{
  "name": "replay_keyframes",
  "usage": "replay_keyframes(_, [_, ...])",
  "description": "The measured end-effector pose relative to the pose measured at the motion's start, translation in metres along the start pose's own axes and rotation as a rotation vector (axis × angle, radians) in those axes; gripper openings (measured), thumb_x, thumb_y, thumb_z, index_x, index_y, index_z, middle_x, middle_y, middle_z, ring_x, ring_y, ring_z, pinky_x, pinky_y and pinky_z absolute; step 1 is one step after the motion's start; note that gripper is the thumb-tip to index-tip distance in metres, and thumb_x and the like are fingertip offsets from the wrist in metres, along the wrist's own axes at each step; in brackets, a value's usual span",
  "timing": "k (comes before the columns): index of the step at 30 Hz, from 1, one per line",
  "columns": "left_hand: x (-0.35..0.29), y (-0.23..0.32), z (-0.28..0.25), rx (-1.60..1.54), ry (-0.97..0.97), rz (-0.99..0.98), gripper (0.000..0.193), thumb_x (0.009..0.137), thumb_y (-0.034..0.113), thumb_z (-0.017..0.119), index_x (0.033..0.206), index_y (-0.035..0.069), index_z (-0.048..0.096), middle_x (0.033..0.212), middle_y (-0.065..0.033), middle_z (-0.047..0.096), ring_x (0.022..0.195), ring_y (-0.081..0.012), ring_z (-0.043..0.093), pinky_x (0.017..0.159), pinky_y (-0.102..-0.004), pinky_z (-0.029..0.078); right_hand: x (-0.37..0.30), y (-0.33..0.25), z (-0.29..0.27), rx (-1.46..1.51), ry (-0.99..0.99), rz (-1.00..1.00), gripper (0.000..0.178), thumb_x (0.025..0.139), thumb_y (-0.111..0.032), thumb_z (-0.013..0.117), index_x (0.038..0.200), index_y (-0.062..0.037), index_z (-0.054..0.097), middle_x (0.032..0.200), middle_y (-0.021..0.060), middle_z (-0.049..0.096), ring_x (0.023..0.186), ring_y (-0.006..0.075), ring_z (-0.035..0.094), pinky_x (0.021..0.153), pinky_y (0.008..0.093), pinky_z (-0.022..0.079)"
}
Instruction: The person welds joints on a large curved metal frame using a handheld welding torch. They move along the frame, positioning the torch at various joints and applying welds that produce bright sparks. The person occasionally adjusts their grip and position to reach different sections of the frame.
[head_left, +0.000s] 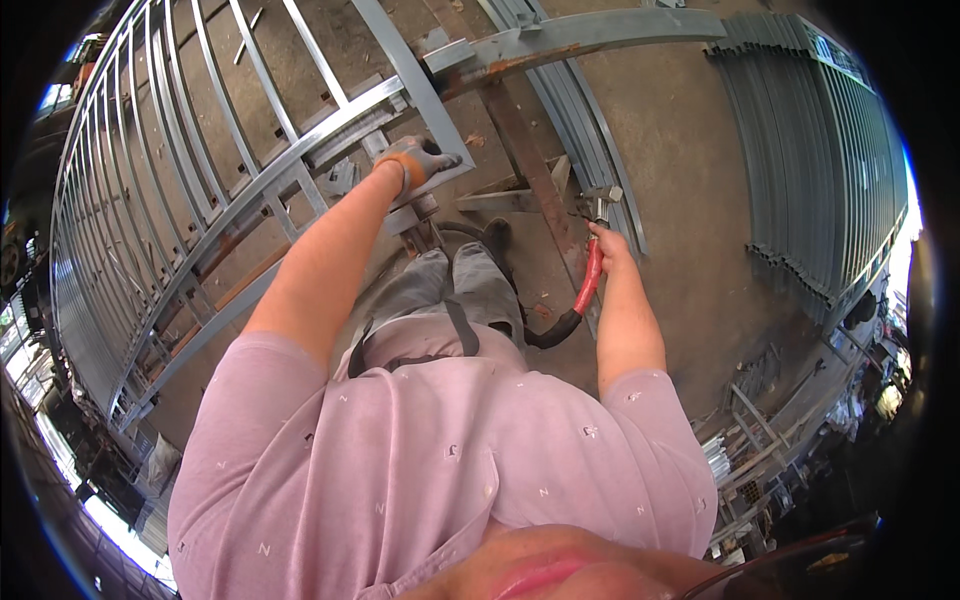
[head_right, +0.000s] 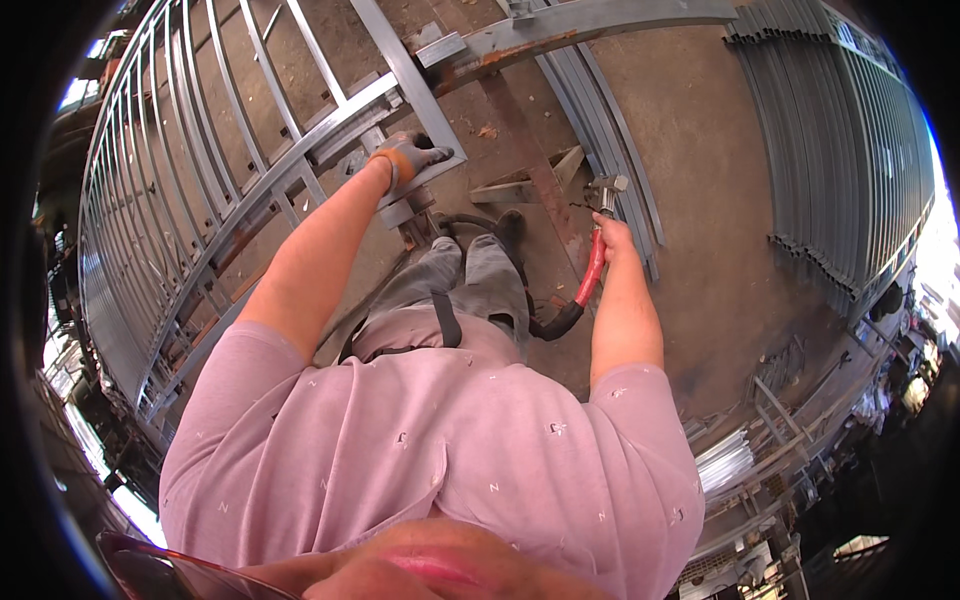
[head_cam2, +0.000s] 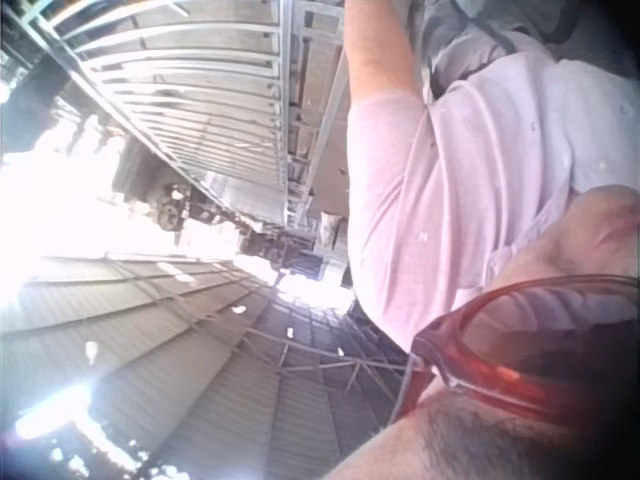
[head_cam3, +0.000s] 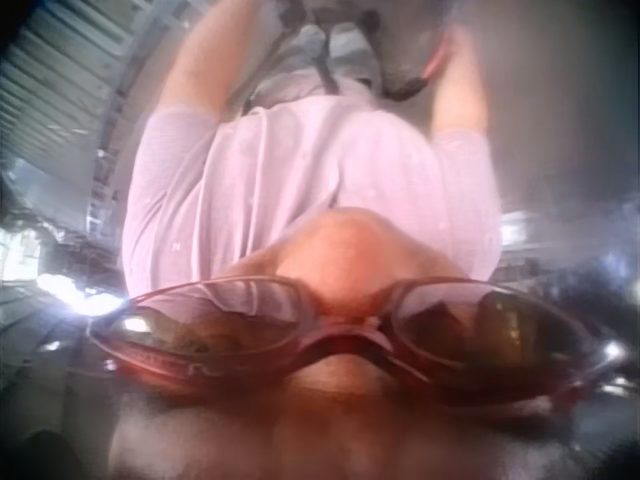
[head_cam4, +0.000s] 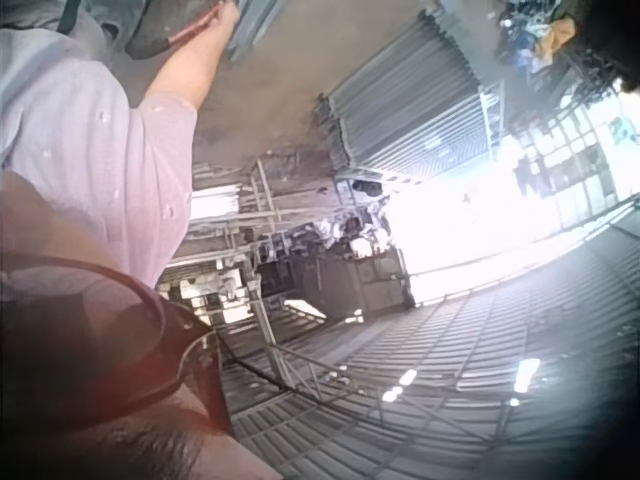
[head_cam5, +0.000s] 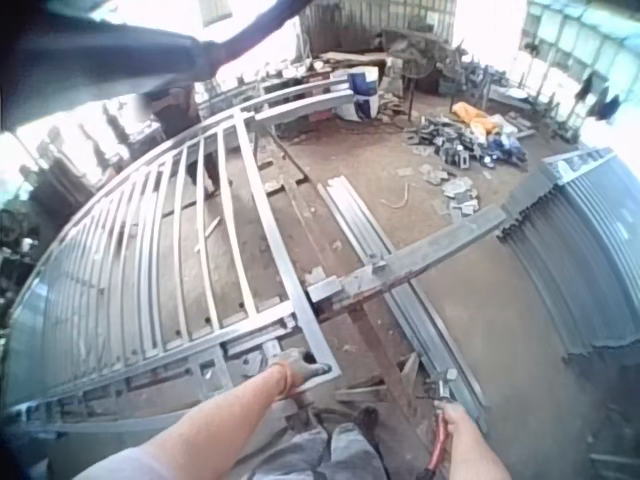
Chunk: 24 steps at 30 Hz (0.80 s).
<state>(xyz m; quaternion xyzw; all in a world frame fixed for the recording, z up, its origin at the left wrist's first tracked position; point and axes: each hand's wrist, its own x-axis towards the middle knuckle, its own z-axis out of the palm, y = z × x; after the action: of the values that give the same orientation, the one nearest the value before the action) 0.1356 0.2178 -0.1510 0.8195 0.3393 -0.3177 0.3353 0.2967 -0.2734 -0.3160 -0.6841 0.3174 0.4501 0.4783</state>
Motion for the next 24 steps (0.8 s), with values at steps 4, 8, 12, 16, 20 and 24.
replay_keyframes(4, [-0.006,0.003,0.0,0.026,0.058,-0.004,0.094,0.09,0.081,0.076,0.147,0.006,0.077,0.152,-0.0211,0.074,0.144,-0.0374,0.069,0.121,-0.0464,0.053,-0.013,-0.003,0.006,-0.056,0.057,-0.063,0.027,0.1,-0.018,0.085,0.108,-0.0034,0.063,0.077,0.0107,0.065,0.058,0.024,0.062,0.051,0.043,0.049])
replay_keyframes(8, [-0.01,0.025,0.003,-0.042,0.098,0.105,0.091,0.092,0.078,0.078,0.15,0.007,0.074,0.151,-0.0208,0.075,0.142,-0.038,0.069,0.12,-0.0462,0.054,-0.037,0.0,-0.022,0.005,0.123,-0.203,0.027,0.097,-0.014,0.082,0.115,-0.0061,0.064,0.082,0.0075,0.065,0.06,0.0215,0.062,0.054,0.041,0.05])
replay_keyframes(12, [-0.008,-0.019,0.006,-0.16,0.11,0.063,0.094,0.09,0.077,0.08,0.156,0.011,0.069,0.157,-0.0202,0.071,0.147,-0.0392,0.066,0.124,-0.0483,0.051,-0.124,0.003,0.011,0.035,0.041,-0.425,0.033,0.098,-0.007,0.081,0.127,-0.005,0.066,0.086,0.0018,0.064,0.07,0.0178,0.065,0.061,0.0384,0.054])
replay_keyframes(16, [-0.05,-0.031,0.019,-0.13,0.53,0.247,0.087,0.092,0.068,0.085,0.153,0.009,0.067,0.146,-0.0212,0.075,0.14,-0.042,0.068,0.122,-0.0503,0.052,-0.223,0.009,-0.005,0.006,-0.03,-0.456,0.029,0.102,-0.009,0.084,0.127,-0.0049,0.07,0.091,0.001,0.067,0.08,0.0155,0.069,0.069,0.0358,0.058])
replay_keyframes(20, [-0.114,-0.038,0.033,-0.202,0.598,0.619,0.067,0.093,0.047,0.093,0.143,0.01,0.07,0.135,-0.0187,0.078,0.13,-0.0423,0.072,0.115,-0.0497,0.057,-0.278,0.032,-0.008,-0.302,-0.005,-0.617,0.027,0.103,-0.017,0.089,0.122,-0.0059,0.074,0.097,0.0004,0.071,0.09,0.013,0.071,0.078,0.0331,0.059])
replay_keyframes(24, [-0.153,-0.017,0.092,-0.385,-0.064,0.565,0.06,0.093,0.038,0.089,0.143,0.01,0.073,0.132,-0.0177,0.08,0.126,-0.0385,0.076,0.11,-0.0463,0.06,-0.327,0.024,0.042,-0.515,-0.097,-0.925,0.033,0.099,-0.014,0.09,0.123,-0.0011,0.073,0.104,0.0029,0.073,0.094,0.0159,0.067,0.087,0.0342,0.056])
